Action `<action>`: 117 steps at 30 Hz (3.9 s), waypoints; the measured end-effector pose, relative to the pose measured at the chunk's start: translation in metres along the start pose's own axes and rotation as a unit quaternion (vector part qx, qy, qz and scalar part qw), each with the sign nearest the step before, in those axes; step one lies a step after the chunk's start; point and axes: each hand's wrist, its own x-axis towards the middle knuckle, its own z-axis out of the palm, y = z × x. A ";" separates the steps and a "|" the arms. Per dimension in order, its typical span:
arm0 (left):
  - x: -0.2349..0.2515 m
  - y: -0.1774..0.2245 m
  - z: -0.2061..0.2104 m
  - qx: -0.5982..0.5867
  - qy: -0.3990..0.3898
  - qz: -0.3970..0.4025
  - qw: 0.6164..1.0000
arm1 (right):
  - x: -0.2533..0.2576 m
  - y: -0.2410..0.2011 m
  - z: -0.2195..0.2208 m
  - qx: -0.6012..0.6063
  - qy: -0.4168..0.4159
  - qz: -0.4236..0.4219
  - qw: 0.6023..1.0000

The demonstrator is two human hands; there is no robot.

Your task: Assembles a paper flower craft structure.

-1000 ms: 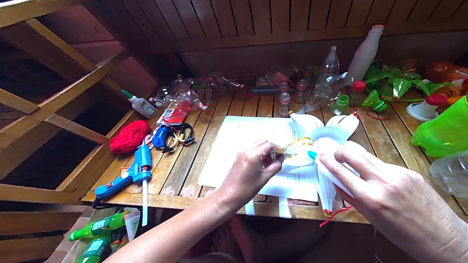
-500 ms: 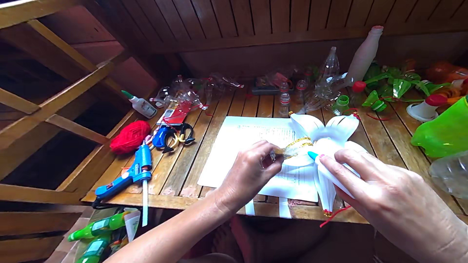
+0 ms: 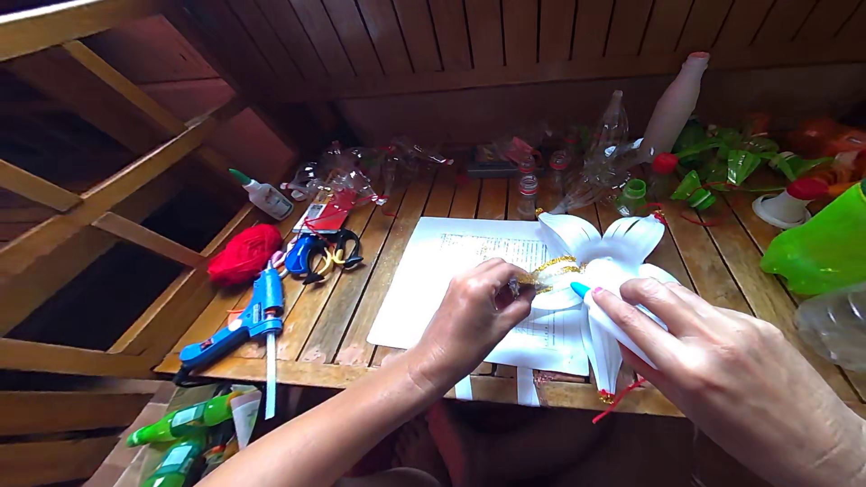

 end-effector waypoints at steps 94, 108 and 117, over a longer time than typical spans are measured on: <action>0.007 0.007 0.002 0.014 -0.001 -0.001 1.000 | -0.004 0.001 -0.001 -0.003 0.007 -0.001 1.000; 0.007 0.008 0.001 0.011 -0.003 -0.002 1.000 | -0.004 0.001 -0.001 0.000 0.007 0.001 1.000; 0.007 0.007 0.000 0.010 -0.005 0.000 1.000 | -0.004 0.001 -0.002 0.001 0.006 0.001 1.000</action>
